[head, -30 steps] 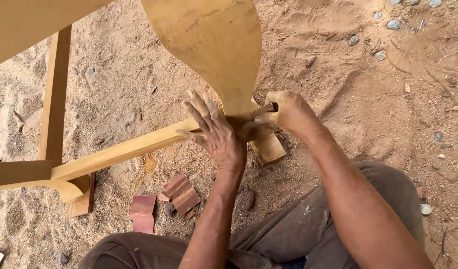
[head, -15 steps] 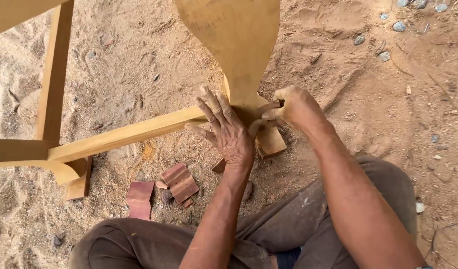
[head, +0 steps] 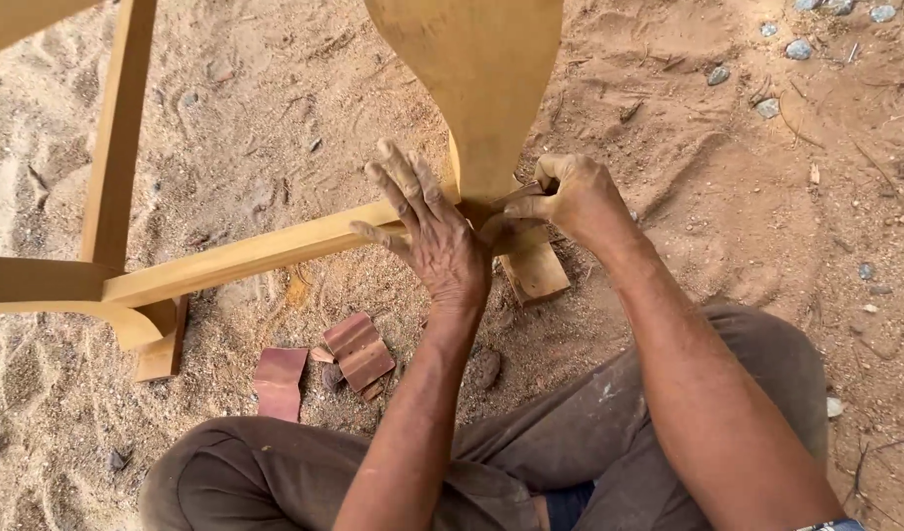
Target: The person is sanding the joints and legs of a wooden furniture frame using pieces of sandpaper.
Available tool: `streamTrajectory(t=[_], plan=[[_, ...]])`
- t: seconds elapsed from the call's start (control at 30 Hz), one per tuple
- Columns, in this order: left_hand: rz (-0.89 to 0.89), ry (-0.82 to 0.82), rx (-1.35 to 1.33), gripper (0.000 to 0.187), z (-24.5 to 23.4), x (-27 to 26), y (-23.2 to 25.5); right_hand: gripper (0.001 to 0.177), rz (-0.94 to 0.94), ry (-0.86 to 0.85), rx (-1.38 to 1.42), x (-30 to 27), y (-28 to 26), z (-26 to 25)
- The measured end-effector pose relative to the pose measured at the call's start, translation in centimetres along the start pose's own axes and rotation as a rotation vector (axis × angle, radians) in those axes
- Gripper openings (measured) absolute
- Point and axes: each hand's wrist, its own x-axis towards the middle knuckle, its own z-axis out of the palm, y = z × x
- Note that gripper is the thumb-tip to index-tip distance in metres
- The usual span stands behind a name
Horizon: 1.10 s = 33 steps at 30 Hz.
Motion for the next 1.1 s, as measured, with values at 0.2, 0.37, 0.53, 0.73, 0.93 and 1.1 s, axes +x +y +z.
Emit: streamTrajectory(t=[0.2,0.37,0.53,0.73,0.93,1.1], plan=[[-0.013,0.017,0.009,0.15,2.4,-3.2,1.0,0.039,0.111,-0.084,-0.184,-0.5,1.2,-0.9],[-0.055,-0.275,0.018,0.149,-1.6,-3.2,1.7,0.035,0.227,-0.202,-0.249,-2.8,0.7,-2.0],[0.202,0.111,0.013,0.125,0.9,-6.6,-1.6,0.026,0.403,-0.18,-0.107,-4.4,1.2,-5.0],[0.314,-0.263,0.196,0.093,2.9,-9.3,1.8,0.027,0.235,0.211,0.131,-3.5,1.8,-4.9],[0.449,-0.598,-0.23,0.082,2.8,-12.5,4.0,0.026,0.195,0.274,0.181,-2.6,2.8,-4.8],[0.425,-0.201,0.108,0.085,2.0,-6.7,1.6,0.032,0.028,0.331,0.683,-2.9,1.8,-5.0]])
